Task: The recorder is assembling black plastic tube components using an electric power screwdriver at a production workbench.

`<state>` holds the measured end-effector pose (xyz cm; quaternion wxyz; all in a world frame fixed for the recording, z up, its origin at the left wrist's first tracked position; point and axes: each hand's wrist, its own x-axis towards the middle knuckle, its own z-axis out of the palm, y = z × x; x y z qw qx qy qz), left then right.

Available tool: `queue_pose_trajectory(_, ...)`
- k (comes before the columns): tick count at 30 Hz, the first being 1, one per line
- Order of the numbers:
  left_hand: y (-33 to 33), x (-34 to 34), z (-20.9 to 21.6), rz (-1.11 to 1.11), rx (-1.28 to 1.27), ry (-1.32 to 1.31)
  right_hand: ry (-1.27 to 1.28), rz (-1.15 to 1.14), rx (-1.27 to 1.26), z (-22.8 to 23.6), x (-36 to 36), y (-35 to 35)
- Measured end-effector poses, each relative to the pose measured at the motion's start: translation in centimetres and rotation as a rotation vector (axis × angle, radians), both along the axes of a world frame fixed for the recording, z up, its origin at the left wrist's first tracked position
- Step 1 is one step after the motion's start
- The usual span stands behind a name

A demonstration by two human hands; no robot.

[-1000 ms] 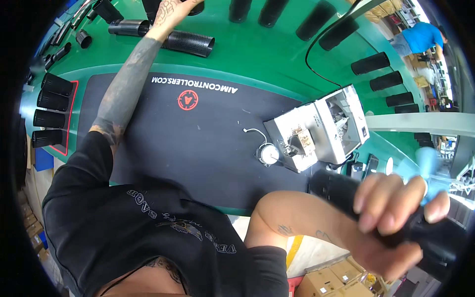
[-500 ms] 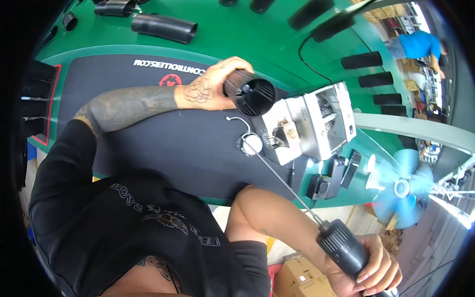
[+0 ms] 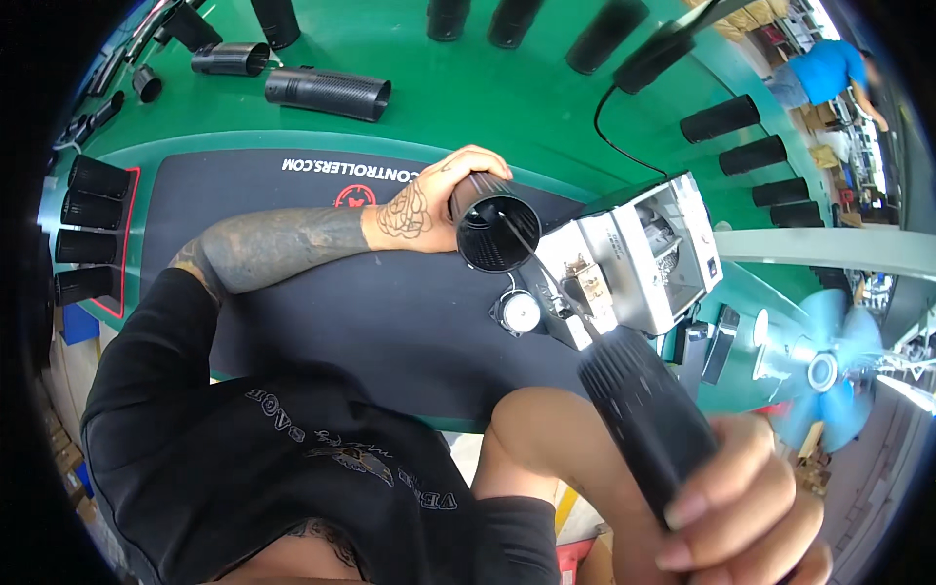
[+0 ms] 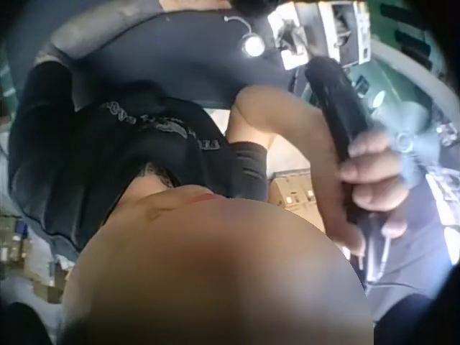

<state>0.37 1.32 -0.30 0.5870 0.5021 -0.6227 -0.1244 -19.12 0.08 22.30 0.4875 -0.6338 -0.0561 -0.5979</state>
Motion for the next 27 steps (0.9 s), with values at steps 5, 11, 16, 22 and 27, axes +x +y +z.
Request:
queue_pose_trajectory(5, 0.0, 0.1, 0.2, -0.013, -0.023, 0.005, 0.087, 0.187, -0.091, -1.9, 1.4, -2.5)
queue_pose_trajectory(11, 0.0, 0.3, 0.2, -0.018, -0.009, -0.002, 0.139, 0.205, -0.103, -2.4, 3.2, -3.0)
queue_pose_trajectory(16, -0.1, 0.5, -0.1, -0.014, -0.013, -0.011, 0.278, 0.120, -0.128, -2.1, 3.6, -2.7)
queue_pose_trajectory(22, 0.1, 0.2, 0.1, -0.009, -0.016, -0.071, 0.388, 0.305, -0.197, -1.8, 3.2, -4.1)
queue_pose_trajectory(27, 0.0, 0.2, -0.2, -0.032, 0.006, -0.050, 0.292, 0.226, -0.159, -2.0, 3.7, -3.6)
